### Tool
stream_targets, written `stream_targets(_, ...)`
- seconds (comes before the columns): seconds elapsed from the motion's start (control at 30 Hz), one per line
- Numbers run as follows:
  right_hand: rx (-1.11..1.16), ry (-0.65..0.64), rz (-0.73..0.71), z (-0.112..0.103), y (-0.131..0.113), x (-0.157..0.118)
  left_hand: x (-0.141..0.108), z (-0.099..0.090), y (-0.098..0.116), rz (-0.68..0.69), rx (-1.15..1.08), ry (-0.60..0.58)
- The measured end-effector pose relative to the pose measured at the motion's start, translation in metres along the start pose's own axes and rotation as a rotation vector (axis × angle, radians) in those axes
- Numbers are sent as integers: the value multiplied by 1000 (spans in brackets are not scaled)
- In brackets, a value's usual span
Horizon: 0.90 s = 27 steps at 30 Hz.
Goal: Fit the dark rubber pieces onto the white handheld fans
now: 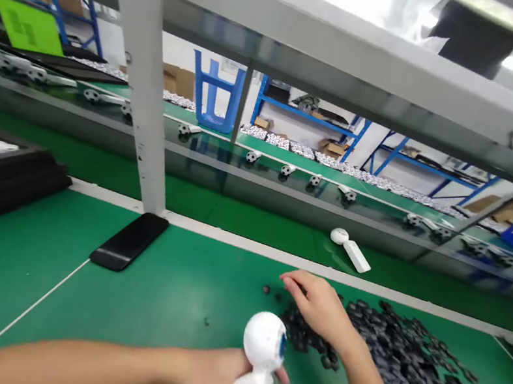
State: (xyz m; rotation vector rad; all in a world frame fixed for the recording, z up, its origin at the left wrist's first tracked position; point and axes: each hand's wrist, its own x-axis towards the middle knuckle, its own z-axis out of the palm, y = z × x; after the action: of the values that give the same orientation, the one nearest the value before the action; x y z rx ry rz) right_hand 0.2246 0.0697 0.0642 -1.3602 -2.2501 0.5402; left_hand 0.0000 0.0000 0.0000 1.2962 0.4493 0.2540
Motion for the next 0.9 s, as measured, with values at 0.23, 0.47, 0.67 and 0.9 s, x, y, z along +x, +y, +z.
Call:
stream_targets(0.23, -93, -49, 79, -22, 31, -24, -24, -25, 4, -22, -249, 176)
stream_targets(0.47, -299, -185, 53, -10, 25, -88, -21, -23, 15, -182, 6, 145)
stream_targets(0.67, -365, -186, -44, 0, 34, -96, -13, -16, 9, -175, -82, 297)
stream_targets(0.9, -286, -24, -73, 13, 28, -97, -2, -8, 13, -15, -249, 579)
